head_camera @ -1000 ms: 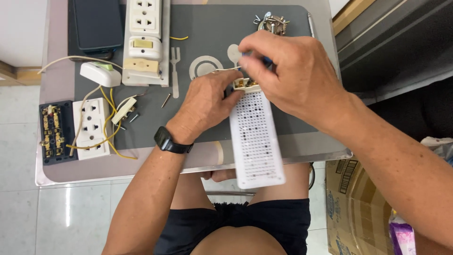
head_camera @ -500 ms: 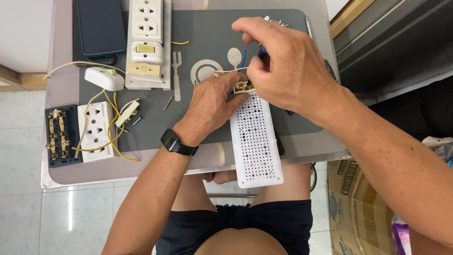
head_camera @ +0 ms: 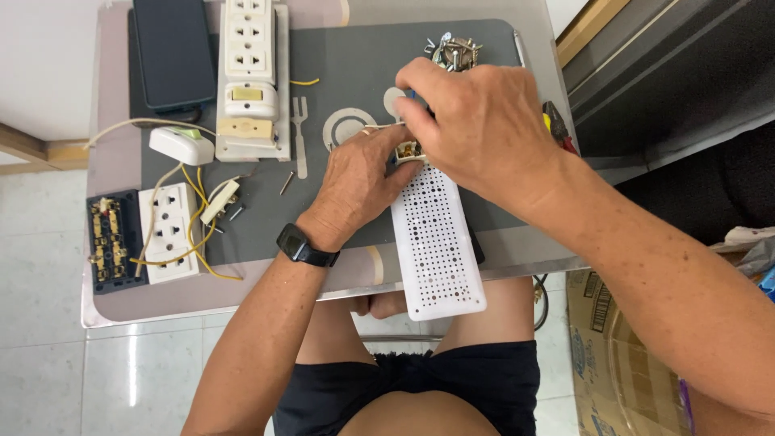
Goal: The person disassembles a white power strip and a wall socket using a screwdriver. They remove the plastic covers to expose the internal wiring and terminals, then manipulate the components and wires on a table.
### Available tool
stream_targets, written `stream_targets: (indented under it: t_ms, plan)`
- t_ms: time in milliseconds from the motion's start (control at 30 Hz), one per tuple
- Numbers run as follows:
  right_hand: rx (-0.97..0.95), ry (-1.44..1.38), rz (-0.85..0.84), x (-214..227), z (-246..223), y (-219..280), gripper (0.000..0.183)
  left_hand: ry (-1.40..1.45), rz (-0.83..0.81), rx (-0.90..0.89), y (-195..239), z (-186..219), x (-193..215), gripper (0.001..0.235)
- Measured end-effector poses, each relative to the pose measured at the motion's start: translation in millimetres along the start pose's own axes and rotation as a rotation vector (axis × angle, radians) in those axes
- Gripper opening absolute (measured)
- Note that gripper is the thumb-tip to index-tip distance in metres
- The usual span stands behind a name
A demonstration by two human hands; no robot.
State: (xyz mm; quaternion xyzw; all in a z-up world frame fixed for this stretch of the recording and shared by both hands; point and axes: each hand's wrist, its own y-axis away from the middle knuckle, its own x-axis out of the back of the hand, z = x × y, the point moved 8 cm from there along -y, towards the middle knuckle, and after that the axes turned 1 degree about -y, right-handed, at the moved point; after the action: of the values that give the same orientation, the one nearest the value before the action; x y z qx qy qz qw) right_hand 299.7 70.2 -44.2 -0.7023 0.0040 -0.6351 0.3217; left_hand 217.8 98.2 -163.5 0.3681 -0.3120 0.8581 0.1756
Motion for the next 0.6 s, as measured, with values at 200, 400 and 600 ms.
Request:
stream_targets:
  t_ms: [200,400,600]
  plan:
    - [-0.042,-0.04,-0.111,3,-1,-1,0.032,0.053,-0.006,0.01,1,-1,2,0.028]
    - [-0.018,-0.1,-0.057,12,3,1,0.035,0.063,-0.003,-0.011,-1,4,2,0.028]
    - [0.004,-0.152,-0.057,8,8,3,0.032,0.084,-0.013,0.015,-4,5,2,0.031]
